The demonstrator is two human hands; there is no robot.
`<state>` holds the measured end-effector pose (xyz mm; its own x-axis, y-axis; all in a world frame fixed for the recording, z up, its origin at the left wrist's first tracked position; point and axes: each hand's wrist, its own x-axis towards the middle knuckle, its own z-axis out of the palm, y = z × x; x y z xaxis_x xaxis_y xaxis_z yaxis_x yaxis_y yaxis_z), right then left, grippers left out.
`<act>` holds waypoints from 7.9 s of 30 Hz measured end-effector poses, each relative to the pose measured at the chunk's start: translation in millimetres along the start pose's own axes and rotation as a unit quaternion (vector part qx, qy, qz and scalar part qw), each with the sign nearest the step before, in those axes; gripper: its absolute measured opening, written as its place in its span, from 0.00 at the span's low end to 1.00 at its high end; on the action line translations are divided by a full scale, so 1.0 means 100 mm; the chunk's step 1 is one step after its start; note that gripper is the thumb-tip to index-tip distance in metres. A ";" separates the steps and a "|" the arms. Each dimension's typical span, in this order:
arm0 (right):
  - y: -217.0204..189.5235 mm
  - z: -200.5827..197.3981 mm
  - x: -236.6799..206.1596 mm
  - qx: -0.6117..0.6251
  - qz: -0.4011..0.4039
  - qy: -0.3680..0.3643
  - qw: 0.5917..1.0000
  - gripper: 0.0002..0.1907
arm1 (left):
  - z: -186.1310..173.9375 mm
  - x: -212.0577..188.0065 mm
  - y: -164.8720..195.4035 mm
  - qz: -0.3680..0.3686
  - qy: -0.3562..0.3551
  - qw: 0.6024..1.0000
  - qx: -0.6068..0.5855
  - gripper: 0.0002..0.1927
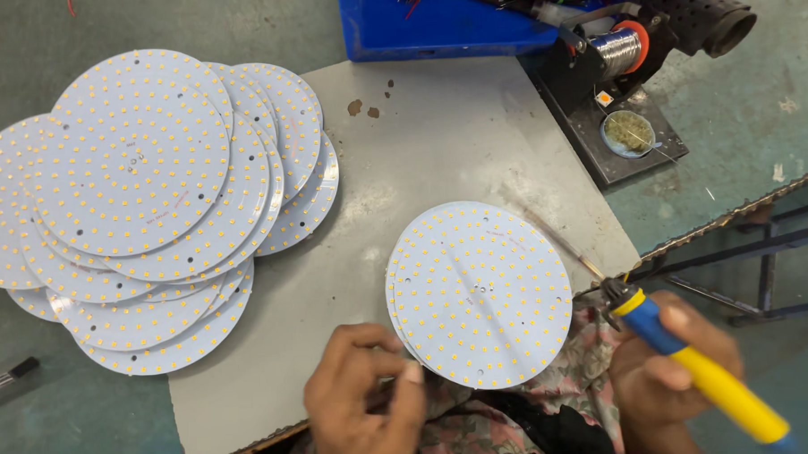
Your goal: The person solders a wire onto round LED light boards using a soldering iron, holding each board steady with one hand while applying the iron and solder with the other. Finished boards are stacked on the workbench, and the person works through the stack one board at a time.
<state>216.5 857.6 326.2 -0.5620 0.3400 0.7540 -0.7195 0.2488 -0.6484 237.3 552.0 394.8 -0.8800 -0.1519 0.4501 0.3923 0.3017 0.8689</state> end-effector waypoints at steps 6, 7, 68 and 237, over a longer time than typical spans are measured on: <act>-0.17 -0.05 0.34 0.018 0.034 0.029 0.999 0.21 | 0.02 0.19 0.17 0.163 -0.037 0.974 0.153 0.08; -0.19 -0.03 0.40 0.035 0.054 0.031 0.997 0.19 | 0.00 0.19 0.17 0.165 -0.037 0.973 0.159 0.08; -0.41 0.70 0.80 0.007 0.127 -0.070 0.989 0.13 | -0.27 0.29 -0.02 0.154 -0.037 0.977 0.142 0.08; -1.20 -0.17 0.66 0.045 0.192 -0.042 0.980 0.07 | -0.30 -0.20 0.79 0.183 -0.194 0.959 0.099 0.05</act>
<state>272.7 866.0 452.0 -0.8264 0.3170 0.4655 -0.4800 0.0357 -0.8765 294.0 551.2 460.6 -0.7419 0.3473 0.5736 0.6687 0.4474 0.5939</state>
